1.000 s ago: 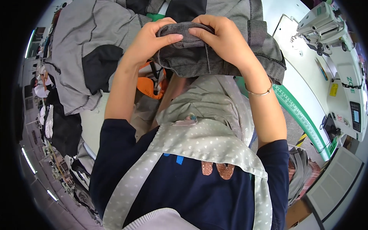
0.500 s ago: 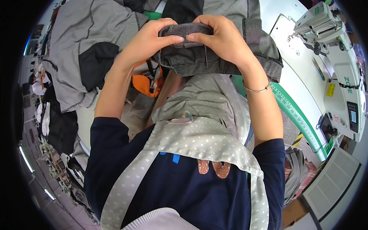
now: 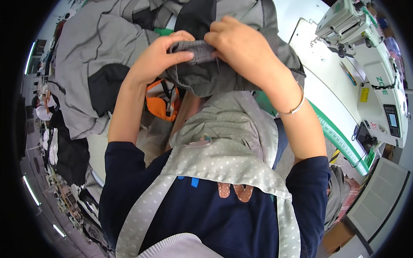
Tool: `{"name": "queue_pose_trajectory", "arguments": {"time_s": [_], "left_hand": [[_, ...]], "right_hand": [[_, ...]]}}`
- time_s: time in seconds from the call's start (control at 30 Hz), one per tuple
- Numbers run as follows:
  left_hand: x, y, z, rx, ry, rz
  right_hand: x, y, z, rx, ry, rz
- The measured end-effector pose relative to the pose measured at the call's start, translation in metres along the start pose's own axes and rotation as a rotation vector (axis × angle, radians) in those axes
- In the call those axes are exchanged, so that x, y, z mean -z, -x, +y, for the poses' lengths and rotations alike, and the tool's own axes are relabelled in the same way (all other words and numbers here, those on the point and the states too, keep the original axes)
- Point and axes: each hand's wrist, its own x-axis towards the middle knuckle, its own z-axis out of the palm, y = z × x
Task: The worker is inspecting the waistband and assembly of a pair of grey pants at a sewing workstation in a factory.
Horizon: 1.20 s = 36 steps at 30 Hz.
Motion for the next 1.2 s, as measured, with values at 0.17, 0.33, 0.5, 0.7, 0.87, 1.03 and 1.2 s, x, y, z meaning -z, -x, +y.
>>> {"name": "queue_pose_trajectory", "arguments": {"time_s": [0.17,0.33,0.5,0.7,0.87,1.03,1.2], "left_hand": [[0.001,0.006,0.003,0.009,0.126,-0.019],[0.008,0.014,-0.009,0.012,-0.063,-0.041],[-0.007,0.020,-0.021,-0.042,-0.526,0.046],[0.012,0.026,-0.010,0.145,-0.230,-0.055],[0.012,0.027,-0.004,0.244,0.356,-0.153],[0.008,0.027,-0.007,0.260,0.449,-0.086],[0.007,0.022,-0.002,0.245,0.396,-0.099]], "right_hand": [[-0.001,0.012,0.002,-0.012,-0.140,-0.136],[0.008,0.022,0.015,-0.270,-0.758,-0.409],[-0.004,0.033,0.022,-0.400,-1.061,-0.298],[-0.005,0.043,0.041,-0.529,-1.080,-0.227],[-0.014,0.051,0.055,-0.532,-0.982,-0.316],[-0.005,0.040,0.035,-0.394,-0.913,-0.358],[-0.004,0.022,0.005,-0.253,-0.741,-0.246]]}}
